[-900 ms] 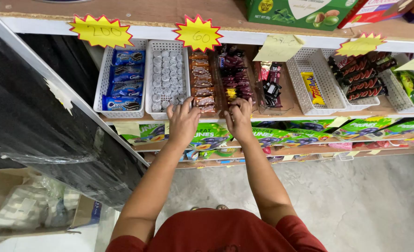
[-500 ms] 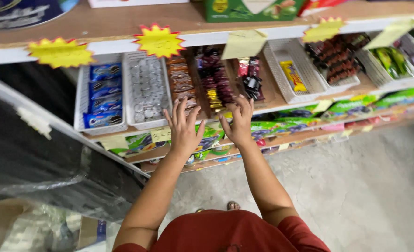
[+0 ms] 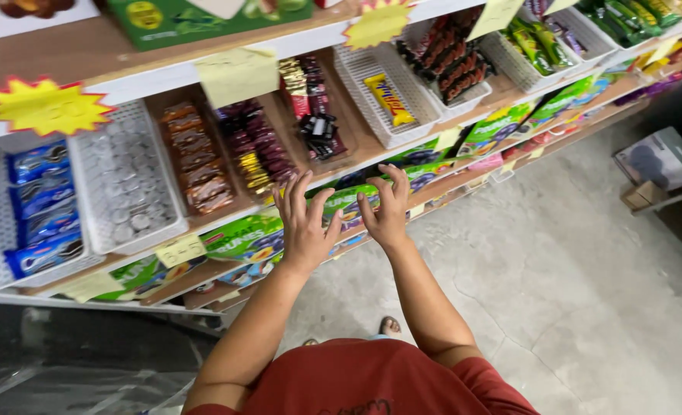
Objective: The person takes boxes of chocolates and bags of snacks from shelves, wipes them with a cloth on a table, and returns them to the shelves. The person handles multiple items one by one, including chocolate boxes and packaged snacks, using a blue and green cloth to clean their surfaces.
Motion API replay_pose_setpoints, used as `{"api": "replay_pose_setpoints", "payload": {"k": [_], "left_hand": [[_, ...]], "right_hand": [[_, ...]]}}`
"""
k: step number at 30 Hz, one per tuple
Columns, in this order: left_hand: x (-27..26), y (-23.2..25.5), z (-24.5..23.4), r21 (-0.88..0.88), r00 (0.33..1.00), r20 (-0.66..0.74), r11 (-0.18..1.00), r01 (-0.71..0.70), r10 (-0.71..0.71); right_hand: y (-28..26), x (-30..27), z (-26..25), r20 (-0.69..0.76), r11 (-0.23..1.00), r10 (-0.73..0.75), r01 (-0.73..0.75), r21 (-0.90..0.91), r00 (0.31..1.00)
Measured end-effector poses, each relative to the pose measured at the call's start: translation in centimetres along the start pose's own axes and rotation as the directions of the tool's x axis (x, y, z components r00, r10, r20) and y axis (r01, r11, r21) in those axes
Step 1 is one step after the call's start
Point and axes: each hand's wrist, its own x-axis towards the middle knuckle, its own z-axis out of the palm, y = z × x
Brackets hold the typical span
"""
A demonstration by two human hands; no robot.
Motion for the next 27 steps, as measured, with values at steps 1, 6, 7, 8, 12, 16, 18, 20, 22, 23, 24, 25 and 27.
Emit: {"api": "replay_pose_setpoints", "payload": {"k": [1,6,7,8,12,16,18,20,22,23,24,25,27], "left_hand": [[0.2,0.4,1.1,-0.008,1.000,0.001,1.000,-0.002,0.002],[1.6,3.0,5.6,-0.018,1.000,-0.009,1.000,0.018,-0.018],[2.1,3.5,6.3,-0.019,1.000,-0.012,1.000,0.021,-0.022],[2.5,4.0,6.9,-0.025,1.000,-0.017,0.999,0.021,-0.021],[3.9,5.1,8.3,-0.027,0.997,-0.075,1.000,0.014,-0.016],[4.8,5.7,7.6,0.017,0.991,-0.126,0.999,0.040,-0.038],[4.9,5.5,6.7,0.053,0.984,-0.169,0.997,0.060,-0.050],[5.0,5.2,5.6,0.084,0.977,-0.207,0.994,0.071,-0.053],[5.2,4.9,4.3,0.113,0.969,-0.241,0.990,0.081,-0.052],[5.4,4.9,3.5,0.123,0.964,-0.262,0.988,0.088,-0.053],[5.5,4.8,2.8,0.131,0.958,-0.281,0.987,0.092,-0.052],[5.6,4.6,2.2,0.142,0.956,-0.287,0.985,0.098,-0.054],[5.8,4.2,1.0,0.176,0.950,-0.312,0.981,0.077,-0.018]], "right_hand": [[0.9,0.0,-0.7,0.000,1.000,0.001,-0.001,-0.008,1.000],[5.2,0.8,-4.0,0.026,0.999,0.038,-0.038,-0.003,0.999],[5.8,1.2,-4.7,0.030,0.999,0.035,-0.035,-0.002,0.999],[6.4,1.6,-5.3,0.043,0.999,0.039,-0.039,0.000,0.998],[8.5,2.7,-6.4,0.060,1.000,0.009,-0.010,0.008,0.998],[9.3,3.9,-5.9,0.091,0.998,-0.027,0.023,0.050,0.996],[9.3,4.5,-5.0,0.090,0.994,-0.062,0.053,0.094,0.994],[8.2,5.5,-4.7,0.106,0.988,-0.097,0.083,0.126,0.990],[7.2,6.2,-4.3,0.120,0.982,-0.129,0.109,0.157,0.984],[6.9,6.5,-4.0,0.112,0.978,-0.146,0.127,0.164,0.983],[6.4,6.7,-3.7,0.101,0.975,-0.162,0.143,0.169,0.982],[6.1,6.9,-3.4,0.102,0.972,-0.168,0.148,0.182,0.980],[5.4,7.2,-2.8,0.084,0.963,-0.189,0.167,0.213,0.978]]}}
